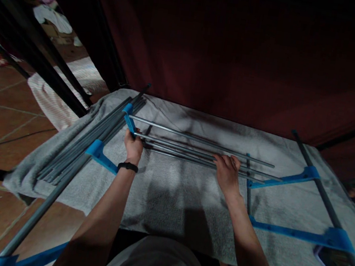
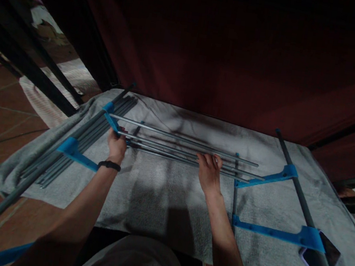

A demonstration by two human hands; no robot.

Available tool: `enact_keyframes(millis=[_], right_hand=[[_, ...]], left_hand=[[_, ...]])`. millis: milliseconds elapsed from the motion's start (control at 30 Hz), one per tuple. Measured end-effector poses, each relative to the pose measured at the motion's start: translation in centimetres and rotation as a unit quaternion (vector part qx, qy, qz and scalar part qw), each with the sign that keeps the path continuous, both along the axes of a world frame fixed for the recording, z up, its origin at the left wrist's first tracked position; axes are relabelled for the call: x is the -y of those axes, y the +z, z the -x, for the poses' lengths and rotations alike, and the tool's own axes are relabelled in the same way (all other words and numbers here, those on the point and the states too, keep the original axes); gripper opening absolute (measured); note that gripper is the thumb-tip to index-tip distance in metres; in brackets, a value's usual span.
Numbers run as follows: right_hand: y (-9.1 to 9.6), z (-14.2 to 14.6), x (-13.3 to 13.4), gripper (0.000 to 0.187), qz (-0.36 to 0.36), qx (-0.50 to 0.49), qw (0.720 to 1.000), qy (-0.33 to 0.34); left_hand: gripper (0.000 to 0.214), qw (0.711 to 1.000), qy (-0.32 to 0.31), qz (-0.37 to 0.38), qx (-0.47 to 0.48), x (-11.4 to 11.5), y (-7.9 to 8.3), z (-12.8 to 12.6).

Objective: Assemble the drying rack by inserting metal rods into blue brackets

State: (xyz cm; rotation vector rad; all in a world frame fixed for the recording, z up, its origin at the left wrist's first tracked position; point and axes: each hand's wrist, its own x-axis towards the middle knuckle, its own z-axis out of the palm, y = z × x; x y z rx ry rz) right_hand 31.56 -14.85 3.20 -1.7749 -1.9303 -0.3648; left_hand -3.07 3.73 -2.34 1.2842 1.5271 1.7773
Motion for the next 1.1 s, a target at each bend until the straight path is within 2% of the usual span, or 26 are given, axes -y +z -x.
enact_keyframes(millis=[267, 500, 1100], right_hand=[[0.1, 0.0, -0.2, 0.027, -0.012, -0.008, 1.000, 0.001], [0.3, 0.0, -0.2, 0.027, -0.011, -0.015, 1.000, -0.002], [0.6, 0.0, -0.2, 0.032, 0.001, -0.009, 1.000, 0.000]], left_hand=[[0.028, 1.000, 0.005, 0.011, -0.014, 0.7, 0.8, -0.1], [0.030, 1.000, -0.010, -0.008, -0.011, 1.5, 1.8, -0.7], [0.032, 1.000, -0.026, -0.006, -0.009, 1.4, 1.6, -0.4]])
